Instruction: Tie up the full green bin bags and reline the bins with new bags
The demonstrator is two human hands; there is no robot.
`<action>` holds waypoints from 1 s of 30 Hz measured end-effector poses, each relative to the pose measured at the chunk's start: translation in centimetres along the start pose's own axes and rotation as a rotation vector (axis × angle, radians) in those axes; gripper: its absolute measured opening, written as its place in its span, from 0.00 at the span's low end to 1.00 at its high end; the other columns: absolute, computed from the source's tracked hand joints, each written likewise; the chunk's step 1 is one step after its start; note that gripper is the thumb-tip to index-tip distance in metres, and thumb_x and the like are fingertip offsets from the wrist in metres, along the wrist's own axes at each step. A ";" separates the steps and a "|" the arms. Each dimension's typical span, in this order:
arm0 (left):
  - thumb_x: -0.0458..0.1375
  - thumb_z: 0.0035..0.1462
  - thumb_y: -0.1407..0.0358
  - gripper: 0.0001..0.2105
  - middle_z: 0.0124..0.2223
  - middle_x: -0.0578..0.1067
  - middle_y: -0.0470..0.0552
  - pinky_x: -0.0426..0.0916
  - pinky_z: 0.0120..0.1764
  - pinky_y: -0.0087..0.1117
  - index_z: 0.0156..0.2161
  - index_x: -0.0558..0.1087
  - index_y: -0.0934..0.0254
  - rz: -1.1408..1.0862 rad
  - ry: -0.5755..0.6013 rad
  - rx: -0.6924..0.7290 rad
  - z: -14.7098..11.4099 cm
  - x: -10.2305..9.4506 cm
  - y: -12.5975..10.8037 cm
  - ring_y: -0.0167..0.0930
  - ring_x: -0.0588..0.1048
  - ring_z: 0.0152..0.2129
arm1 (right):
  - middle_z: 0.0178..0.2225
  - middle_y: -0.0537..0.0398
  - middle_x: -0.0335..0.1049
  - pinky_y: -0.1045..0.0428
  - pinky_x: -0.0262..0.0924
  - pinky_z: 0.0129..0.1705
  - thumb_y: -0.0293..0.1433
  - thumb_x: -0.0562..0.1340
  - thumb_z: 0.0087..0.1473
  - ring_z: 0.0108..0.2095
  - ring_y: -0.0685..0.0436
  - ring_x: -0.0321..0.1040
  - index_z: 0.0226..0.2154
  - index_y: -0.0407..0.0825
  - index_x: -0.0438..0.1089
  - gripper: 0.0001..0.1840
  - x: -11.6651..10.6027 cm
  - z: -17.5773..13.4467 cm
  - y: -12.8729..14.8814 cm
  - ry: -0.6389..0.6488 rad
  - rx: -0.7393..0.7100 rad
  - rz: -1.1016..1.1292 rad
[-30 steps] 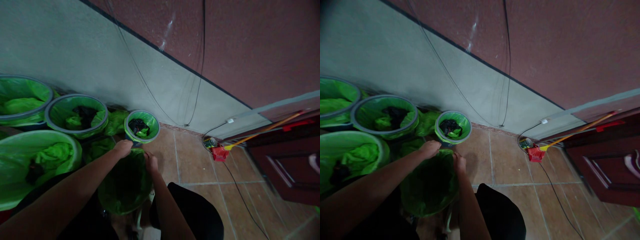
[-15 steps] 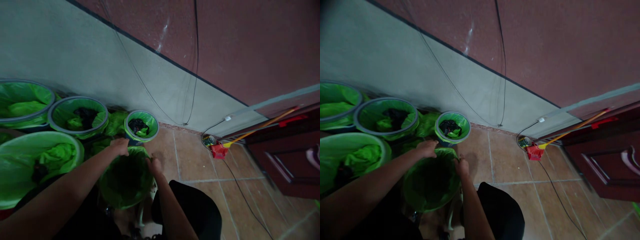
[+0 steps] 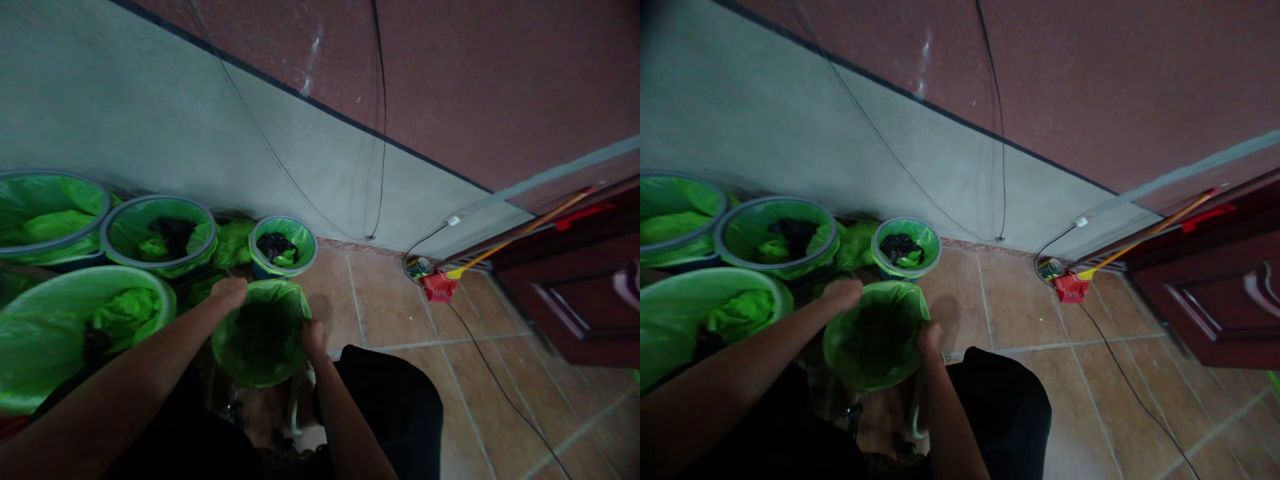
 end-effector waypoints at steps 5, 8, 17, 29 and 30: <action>0.50 0.62 0.58 0.25 0.54 0.76 0.69 0.71 0.50 0.40 0.57 0.70 0.73 -0.040 -0.112 -0.054 0.5 -1.6 -0.1 0.46 0.75 0.53 | 0.43 0.36 0.78 0.50 0.65 0.42 0.30 0.54 0.63 0.44 0.37 0.76 0.49 0.38 0.74 0.19 -0.4 -1.3 -0.6 0.003 0.078 0.056; 0.52 0.61 0.56 0.27 0.57 0.73 0.72 0.71 0.50 0.43 0.59 0.68 0.75 -0.044 -0.108 -0.116 0.3 -2.2 0.3 0.49 0.74 0.54 | 0.54 0.32 0.71 0.46 0.63 0.51 0.33 0.57 0.61 0.54 0.34 0.69 0.62 0.35 0.61 0.30 -2.4 -2.3 -0.1 -0.158 0.069 0.081; 0.57 0.54 0.70 0.11 0.47 0.81 0.66 0.73 0.42 0.35 0.38 0.81 0.69 -0.082 0.059 -0.030 -0.7 -0.2 -0.2 0.46 0.80 0.45 | 0.49 0.38 0.73 0.45 0.59 0.55 0.24 0.55 0.58 0.52 0.35 0.68 0.54 0.42 0.71 0.22 -2.8 -1.1 3.3 -0.108 -0.150 -0.025; 0.55 0.59 0.61 0.18 0.52 0.78 0.69 0.73 0.47 0.41 0.48 0.78 0.72 -0.125 -0.047 -0.073 0.2 -2.1 -0.3 0.48 0.76 0.51 | 0.56 0.39 0.70 0.47 0.57 0.61 0.33 0.55 0.62 0.58 0.39 0.65 0.54 0.41 0.71 0.22 -4.8 2.0 4.1 -0.330 -0.222 0.253; 0.54 0.60 0.59 0.21 0.53 0.77 0.70 0.72 0.49 0.42 0.51 0.75 0.73 -0.132 -0.079 -0.071 0.6 -2.4 -0.4 0.48 0.76 0.52 | 0.55 0.38 0.71 0.48 0.58 0.60 0.33 0.53 0.63 0.57 0.39 0.67 0.56 0.39 0.69 0.23 -5.0 2.8 4.8 -0.319 -0.205 0.283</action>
Point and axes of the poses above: each hand's wrist, its own z-axis towards the middle knuckle, its own x-axis out of the palm, y = z × x, the point moved 6 cm from there along z, towards the middle knuckle
